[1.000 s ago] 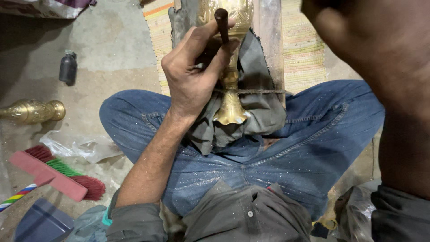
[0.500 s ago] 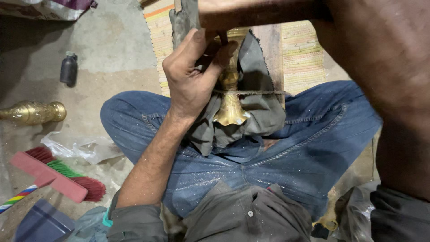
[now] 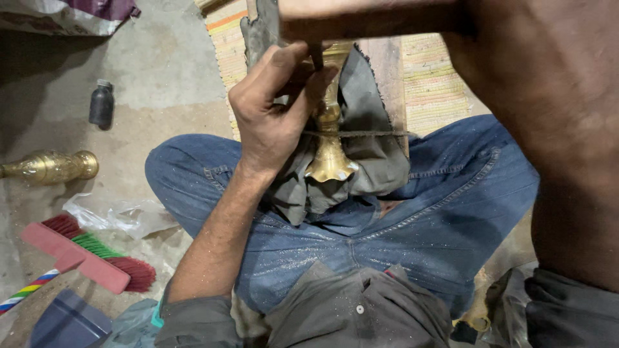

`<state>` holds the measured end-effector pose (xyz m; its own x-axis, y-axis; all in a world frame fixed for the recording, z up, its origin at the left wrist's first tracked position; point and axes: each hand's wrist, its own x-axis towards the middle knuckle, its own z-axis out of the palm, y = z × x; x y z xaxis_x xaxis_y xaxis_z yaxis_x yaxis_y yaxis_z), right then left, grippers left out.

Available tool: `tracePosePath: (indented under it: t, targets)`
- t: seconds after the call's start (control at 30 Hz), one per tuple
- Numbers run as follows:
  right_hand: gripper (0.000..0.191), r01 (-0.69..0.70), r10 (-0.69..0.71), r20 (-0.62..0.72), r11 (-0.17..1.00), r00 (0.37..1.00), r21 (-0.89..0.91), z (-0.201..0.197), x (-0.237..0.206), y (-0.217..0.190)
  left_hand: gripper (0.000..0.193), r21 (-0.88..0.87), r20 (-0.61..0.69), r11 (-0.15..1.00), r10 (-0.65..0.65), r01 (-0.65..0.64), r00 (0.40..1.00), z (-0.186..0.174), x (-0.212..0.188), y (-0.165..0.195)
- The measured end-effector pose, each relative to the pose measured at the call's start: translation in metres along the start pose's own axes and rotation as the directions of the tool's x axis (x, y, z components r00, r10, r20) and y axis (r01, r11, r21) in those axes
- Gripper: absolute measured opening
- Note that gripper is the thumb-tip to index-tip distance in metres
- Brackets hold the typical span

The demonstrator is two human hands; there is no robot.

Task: The person sits cross-legged on the floor with a brass lamp base held against a cloth-covered support. They hold a steel punch against the brass surface and strike it with a wooden mallet, repositioning the punch and rotating the lamp to work the decorated surface.

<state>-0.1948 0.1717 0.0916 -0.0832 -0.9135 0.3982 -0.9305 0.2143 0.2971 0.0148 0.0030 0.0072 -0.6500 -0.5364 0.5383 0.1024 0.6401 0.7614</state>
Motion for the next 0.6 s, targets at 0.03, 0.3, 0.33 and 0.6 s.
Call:
tracePosePath:
  t: [0.03, 0.3, 0.33, 0.6]
  targets:
    - [0.015, -0.005, 0.005, -0.008, 1.0, 1.0, -0.024, 0.001, -0.002, 0.0, 0.03, 0.02, -0.002, 1.0, 0.003, -0.003, 1.0, 0.0, 0.0, 0.0]
    - [0.01, -0.051, 0.086, -0.135, 0.969, 0.987, 0.241, 0.019, -0.015, 0.009, 0.024, -0.307, -0.128, 0.952, -0.06, 0.018, 0.99, -0.003, 0.001, -0.003]
    - [0.009, -0.065, 0.111, -0.132, 0.948, 0.985, 0.313, 0.022, -0.015, 0.01, 0.023, -0.299, -0.167, 0.954, -0.071, 0.018, 0.983, -0.006, 0.0, -0.002]
    - [0.027, -0.152, 0.291, -0.076, 0.686, 0.954, 0.712, 0.046, -0.02, -0.013, 0.029, -0.279, -0.247, 0.958, -0.137, 0.065, 0.959, -0.006, 0.0, -0.007]
